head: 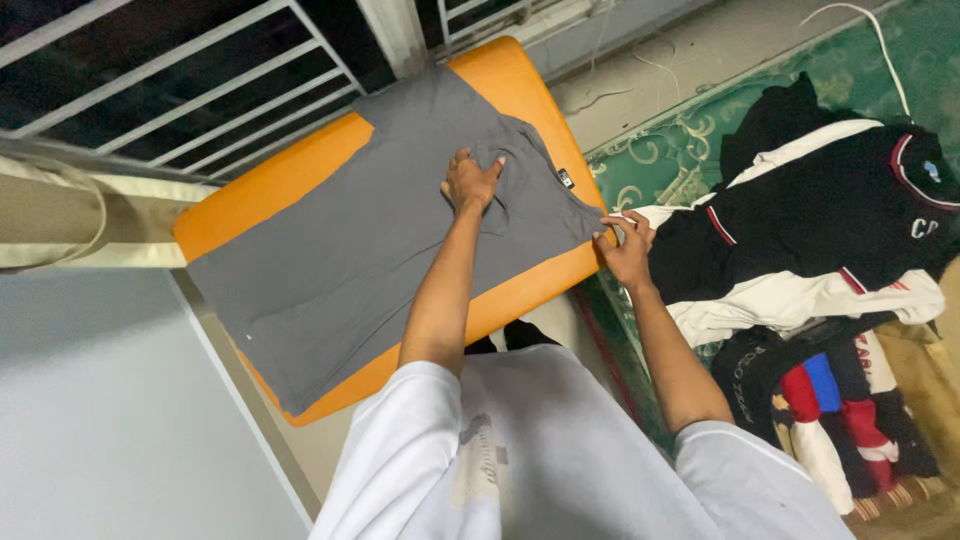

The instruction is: The person folds a gray t-shirt on an orange table, then places it into a suitcase. They then pick up a white t-shirt, lay it on the table, and begin folding it.

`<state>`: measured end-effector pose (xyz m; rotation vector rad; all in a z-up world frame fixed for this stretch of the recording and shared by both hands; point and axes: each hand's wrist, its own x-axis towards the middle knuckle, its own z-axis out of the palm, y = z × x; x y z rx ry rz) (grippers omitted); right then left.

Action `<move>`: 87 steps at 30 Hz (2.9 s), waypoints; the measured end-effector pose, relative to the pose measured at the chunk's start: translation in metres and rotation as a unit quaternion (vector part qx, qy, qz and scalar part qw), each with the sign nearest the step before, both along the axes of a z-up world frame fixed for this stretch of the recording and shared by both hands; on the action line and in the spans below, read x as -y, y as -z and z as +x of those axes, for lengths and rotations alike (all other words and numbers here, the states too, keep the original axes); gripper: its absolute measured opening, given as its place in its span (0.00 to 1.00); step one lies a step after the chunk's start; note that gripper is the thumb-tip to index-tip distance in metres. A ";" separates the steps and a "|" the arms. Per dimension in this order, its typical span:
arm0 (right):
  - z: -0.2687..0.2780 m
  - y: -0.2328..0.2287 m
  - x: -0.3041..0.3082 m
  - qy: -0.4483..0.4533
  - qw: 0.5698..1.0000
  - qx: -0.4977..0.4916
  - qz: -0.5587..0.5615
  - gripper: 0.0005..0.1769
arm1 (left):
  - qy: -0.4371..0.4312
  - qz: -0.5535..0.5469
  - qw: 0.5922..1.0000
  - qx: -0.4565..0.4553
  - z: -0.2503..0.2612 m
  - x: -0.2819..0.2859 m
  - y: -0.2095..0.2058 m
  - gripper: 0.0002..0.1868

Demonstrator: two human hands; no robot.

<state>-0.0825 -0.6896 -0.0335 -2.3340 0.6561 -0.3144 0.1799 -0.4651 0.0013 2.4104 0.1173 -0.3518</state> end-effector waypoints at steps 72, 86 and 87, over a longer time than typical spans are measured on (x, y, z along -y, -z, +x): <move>0.062 -0.046 -0.201 -0.375 0.911 -0.133 -0.106 0.44 | 0.022 0.204 0.970 0.127 -0.215 -0.320 -0.008 0.35; 0.057 -0.051 -0.220 -0.345 0.925 -0.104 -0.118 0.47 | -0.107 0.183 0.973 0.097 -0.198 -0.399 -0.002 0.43; 0.055 -0.051 -0.221 -0.344 0.926 -0.095 -0.122 0.48 | -0.062 0.185 0.978 0.074 -0.196 -0.400 -0.003 0.42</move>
